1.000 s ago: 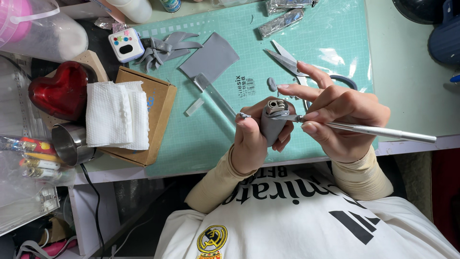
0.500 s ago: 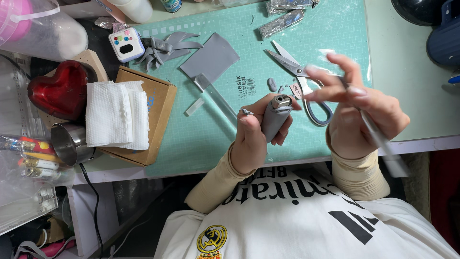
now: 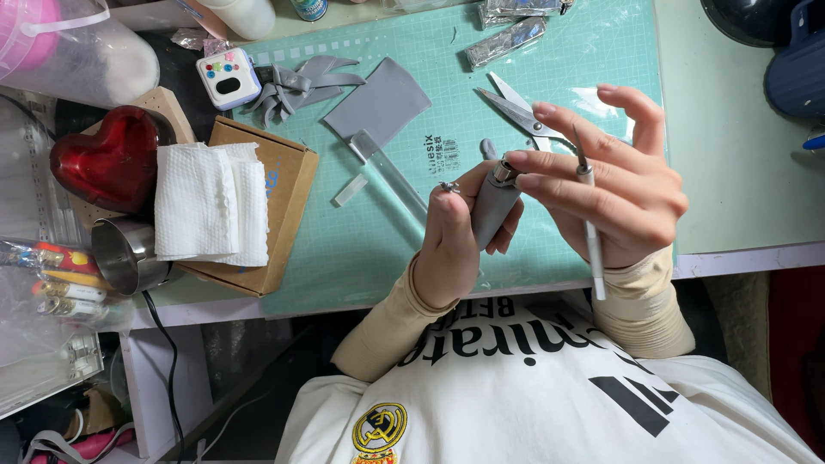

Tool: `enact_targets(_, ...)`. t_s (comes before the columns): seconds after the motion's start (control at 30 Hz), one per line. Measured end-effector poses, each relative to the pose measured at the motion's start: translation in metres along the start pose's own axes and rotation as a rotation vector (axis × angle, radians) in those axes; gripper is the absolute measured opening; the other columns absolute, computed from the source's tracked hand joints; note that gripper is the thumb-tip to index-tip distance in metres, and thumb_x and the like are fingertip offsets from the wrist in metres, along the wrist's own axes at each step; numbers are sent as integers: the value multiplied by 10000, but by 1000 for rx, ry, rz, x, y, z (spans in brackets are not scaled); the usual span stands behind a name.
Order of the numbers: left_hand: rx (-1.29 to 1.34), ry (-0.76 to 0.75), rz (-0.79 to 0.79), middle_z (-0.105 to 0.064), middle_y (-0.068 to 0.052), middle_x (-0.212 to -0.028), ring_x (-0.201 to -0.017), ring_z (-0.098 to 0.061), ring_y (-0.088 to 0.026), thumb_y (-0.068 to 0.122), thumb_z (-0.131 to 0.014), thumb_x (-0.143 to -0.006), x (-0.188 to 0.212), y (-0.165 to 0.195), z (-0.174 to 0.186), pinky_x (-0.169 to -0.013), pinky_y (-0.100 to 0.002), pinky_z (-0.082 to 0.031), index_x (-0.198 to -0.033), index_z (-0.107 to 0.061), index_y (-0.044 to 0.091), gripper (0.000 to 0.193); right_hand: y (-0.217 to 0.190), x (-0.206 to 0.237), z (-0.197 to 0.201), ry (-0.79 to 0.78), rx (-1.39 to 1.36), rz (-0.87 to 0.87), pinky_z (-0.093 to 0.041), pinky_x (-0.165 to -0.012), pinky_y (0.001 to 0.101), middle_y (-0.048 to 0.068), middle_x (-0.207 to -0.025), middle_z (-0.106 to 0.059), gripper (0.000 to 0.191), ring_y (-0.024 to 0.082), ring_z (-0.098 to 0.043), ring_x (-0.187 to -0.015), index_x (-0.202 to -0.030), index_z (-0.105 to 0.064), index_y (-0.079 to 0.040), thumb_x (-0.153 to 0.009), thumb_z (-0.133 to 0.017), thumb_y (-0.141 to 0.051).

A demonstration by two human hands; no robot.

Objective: The person uses a metal sculpting tool to carve and refine a small gray clay object held in the left hand. They repeatedly scrape, smooth, and shape the surface, occasionally rotating the object to access different areas. The work is performed on a green cutting mat with scattered clay shavings and tools nearby.

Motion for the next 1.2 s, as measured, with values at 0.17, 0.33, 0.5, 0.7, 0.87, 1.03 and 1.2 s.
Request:
enact_targets(0.17,-116,28,-63,-560,-23,-692,-559,-525,-77,794,-182,-1036,-2,5,2,-539,-252,-433,-1169,-628,-17,934,-3,0,-3,-36,90,170,-349,-1132,585,49,-1026,-805,132,356,-731,-1196,-982,-732,-97,-988,-864,-88)
enact_targets(0.33,-248,84,-101,-575,-26,-728,-602,-567,-90,699,-173,-1097,-2,10,5,-525,-243,-472,-1149,-652,-23,869,-8,-4,-7,-105,204,205,-369,-1034,575,58,-926,-822,116,352,-751,-1084,-885,-750,-94,-885,-865,-81)
enact_targets(0.5,-302,114,-105,-565,-25,-720,-608,-571,-93,652,-172,-1108,-3,13,6,-533,-244,-478,-1180,-660,-38,849,-6,-7,-1,-50,153,47,-412,-1036,574,81,-918,-806,126,333,-760,-1079,-874,-737,-84,-909,-830,-6)
enact_targets(0.7,-295,93,-122,-576,-35,-743,-608,-557,-98,602,-193,-1134,-2,17,4,-536,-249,-461,-1186,-652,-48,798,-3,-1,-5,-60,153,115,-392,-1066,567,58,-941,-805,115,315,-742,-1110,-892,-736,-97,-931,-841,-73)
enact_targets(0.87,-320,86,-127,-575,-37,-737,-603,-558,-95,576,-193,-1146,-3,18,4,-531,-248,-458,-1149,-645,-45,768,0,5,-6,-91,139,138,-368,-1134,582,47,-1012,-814,59,305,-743,-1200,-986,-763,-125,-979,-800,-79)
enact_targets(1.03,-347,97,-109,-559,-29,-716,-608,-563,-94,583,-184,-1139,-2,18,5,-538,-245,-466,-1143,-646,-42,778,-6,4,-5,-76,196,149,-367,-1093,574,45,-960,-815,74,300,-755,-1149,-955,-762,-115,-969,-821,-72)
enact_targets(1.2,-395,118,-135,-556,-25,-722,-603,-559,-88,577,-177,-1134,-5,20,5,-558,-246,-481,-1207,-650,-45,785,-8,-6,-1,6,87,66,-422,-1035,570,70,-857,-786,124,313,-770,-1023,-871,-721,-73,-894,-831,-21)
Point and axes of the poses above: each hand's wrist, its own x-axis away from the middle knuckle, its own z-axis out of the back of the hand, y = z × x, the point moved 7 cm from there along -x, towards the middle knuckle
